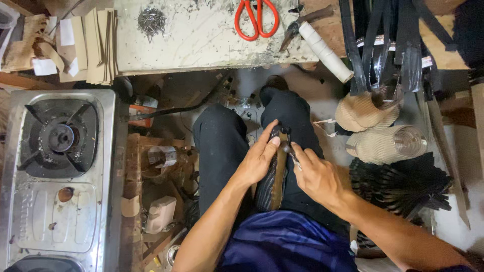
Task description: The person sits on the floor holding a woven shoe with a cardboard sole on their lap and trims the sole edge with a hand trimming tool, rotating the shoe to work around the perimeter and pressing the sole with their fingers as they go.
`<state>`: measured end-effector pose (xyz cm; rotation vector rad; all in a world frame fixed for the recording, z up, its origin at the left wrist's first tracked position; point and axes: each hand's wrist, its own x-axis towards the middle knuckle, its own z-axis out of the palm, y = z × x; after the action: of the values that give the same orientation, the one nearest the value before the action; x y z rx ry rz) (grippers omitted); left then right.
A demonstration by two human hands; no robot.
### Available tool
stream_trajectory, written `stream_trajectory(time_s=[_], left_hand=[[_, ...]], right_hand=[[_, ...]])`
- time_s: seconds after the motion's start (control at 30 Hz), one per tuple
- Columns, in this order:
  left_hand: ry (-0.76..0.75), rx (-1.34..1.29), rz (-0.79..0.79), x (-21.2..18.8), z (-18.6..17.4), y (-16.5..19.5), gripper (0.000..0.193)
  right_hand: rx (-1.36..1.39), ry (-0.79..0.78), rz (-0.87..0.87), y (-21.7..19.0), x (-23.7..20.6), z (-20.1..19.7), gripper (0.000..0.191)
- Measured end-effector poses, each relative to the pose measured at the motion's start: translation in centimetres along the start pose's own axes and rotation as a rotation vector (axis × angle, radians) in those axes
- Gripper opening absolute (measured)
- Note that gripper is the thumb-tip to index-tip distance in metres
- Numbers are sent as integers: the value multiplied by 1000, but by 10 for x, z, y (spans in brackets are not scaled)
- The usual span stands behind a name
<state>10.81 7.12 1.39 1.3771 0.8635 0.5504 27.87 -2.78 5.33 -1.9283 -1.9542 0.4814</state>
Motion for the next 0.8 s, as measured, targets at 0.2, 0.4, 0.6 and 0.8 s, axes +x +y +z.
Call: stream_trajectory(time_s=[0.2,0.4,0.6,0.8], left_hand=[[37,158,114,-6,2,9,60],[73,284,157,-12,12,16,61],[90,393,235,-12,22,16,62],[90,354,241,-13,17,19,63]], right_hand=[[131,-75,100,-4,1,-12,45],[310,-377,319,-3,10,-41,38],[27,-456,89,-6,26,-77,55],[-106,-359,-59,-21,31,-83,60]])
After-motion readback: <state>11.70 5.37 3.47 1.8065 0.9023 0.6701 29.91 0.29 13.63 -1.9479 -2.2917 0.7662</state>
